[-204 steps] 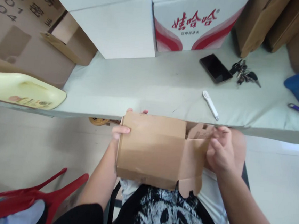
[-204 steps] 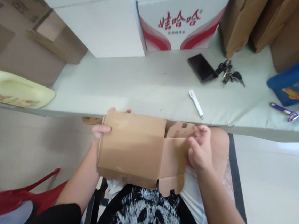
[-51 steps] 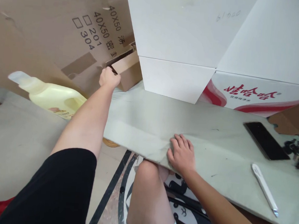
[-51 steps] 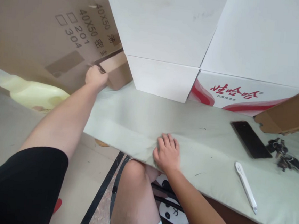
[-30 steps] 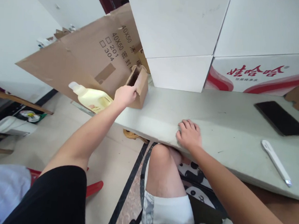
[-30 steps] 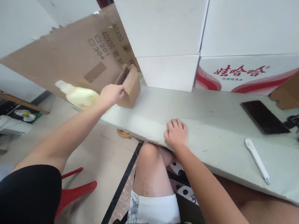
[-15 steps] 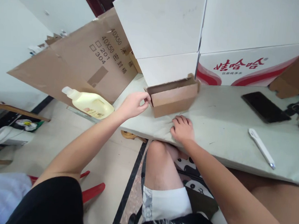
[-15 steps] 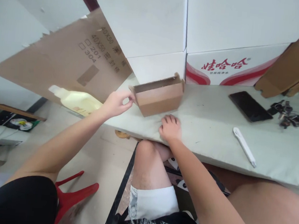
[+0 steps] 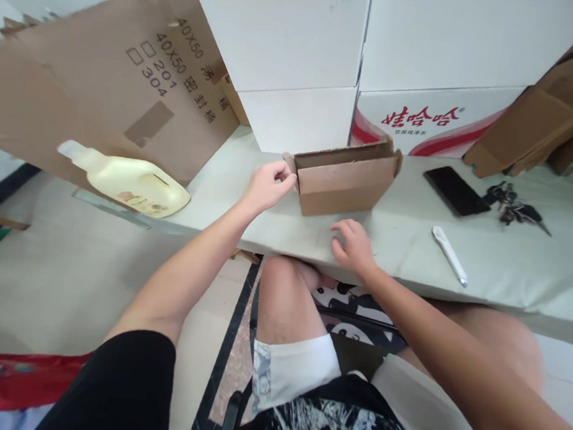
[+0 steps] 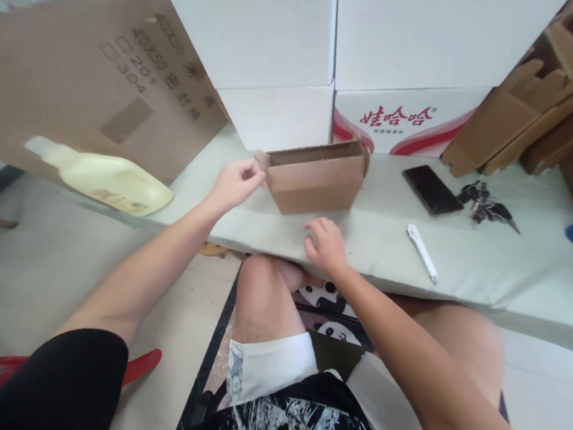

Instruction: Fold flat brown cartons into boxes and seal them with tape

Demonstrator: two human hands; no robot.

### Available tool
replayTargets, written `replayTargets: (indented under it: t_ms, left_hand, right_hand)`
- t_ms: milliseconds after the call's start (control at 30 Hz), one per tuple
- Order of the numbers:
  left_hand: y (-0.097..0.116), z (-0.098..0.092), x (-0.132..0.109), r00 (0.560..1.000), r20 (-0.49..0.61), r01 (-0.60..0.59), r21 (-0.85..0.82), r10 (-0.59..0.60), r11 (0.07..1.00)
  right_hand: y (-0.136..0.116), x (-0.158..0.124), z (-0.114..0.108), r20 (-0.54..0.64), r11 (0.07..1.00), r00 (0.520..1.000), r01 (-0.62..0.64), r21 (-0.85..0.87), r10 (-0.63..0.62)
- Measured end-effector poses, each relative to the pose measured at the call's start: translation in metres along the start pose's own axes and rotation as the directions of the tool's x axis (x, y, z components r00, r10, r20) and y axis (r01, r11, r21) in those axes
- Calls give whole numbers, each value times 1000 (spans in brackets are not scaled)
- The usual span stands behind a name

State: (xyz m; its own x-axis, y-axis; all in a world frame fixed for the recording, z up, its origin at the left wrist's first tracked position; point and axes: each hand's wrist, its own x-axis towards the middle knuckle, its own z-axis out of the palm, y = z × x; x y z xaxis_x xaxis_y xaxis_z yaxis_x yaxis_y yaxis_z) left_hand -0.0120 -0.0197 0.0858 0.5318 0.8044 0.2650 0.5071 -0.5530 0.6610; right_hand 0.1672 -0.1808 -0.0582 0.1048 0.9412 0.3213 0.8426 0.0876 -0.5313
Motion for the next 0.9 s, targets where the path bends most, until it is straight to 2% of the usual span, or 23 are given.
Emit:
replayTargets:
  t_ms: [67,100,167,200,267,333,400,500,600,767,900]
  left_hand:
    - [2,6,-1,1000,-10,9,-35,-9,999]
    - [3,9,-1,1000,-10,14,-57,-14,998]
    - [5,15,0,1000,-2,25,-104,-26,994]
    - [7,18,2,1000,5,27,-123,-26,992]
    - [10,24,4,1000,2,14,-163,-14,986]
    - [12,29,7,1000,-6,-15,-218,14,976]
    - [13,34,10,999,9,-45,-275,49,960]
    - [12,42,13,995,64,-57,-320,82,946]
    - [10,51,13,993,70,-65,-350,95,935]
    - [8,63,9,993,35,-87,-399,110,913]
    - [5,66,8,989,-16,-144,-284,145,948]
  right_hand:
    - [15,-9,-30,-131,1000,991,4,6,-3]
    - [23,-11,-46,-272,999,962,31,18,-25]
    - [37,-11,-76,-493,996,866,78,-29,-83]
    - [43,-10,-90,-553,995,827,73,-69,-99]
    - [52,-5,-113,-603,989,789,41,-140,-118]
    - [57,1,-129,-600,981,790,10,-193,-126]
    - [59,6,-138,-570,973,812,-13,-230,-123]
    - [57,13,-143,-496,964,863,-40,-263,-99]
    - [56,16,-141,-441,963,894,-42,-265,-83]
    - [59,11,-133,-413,987,909,-7,-163,-62]
    - [57,2,-135,-432,988,893,75,-133,-126]
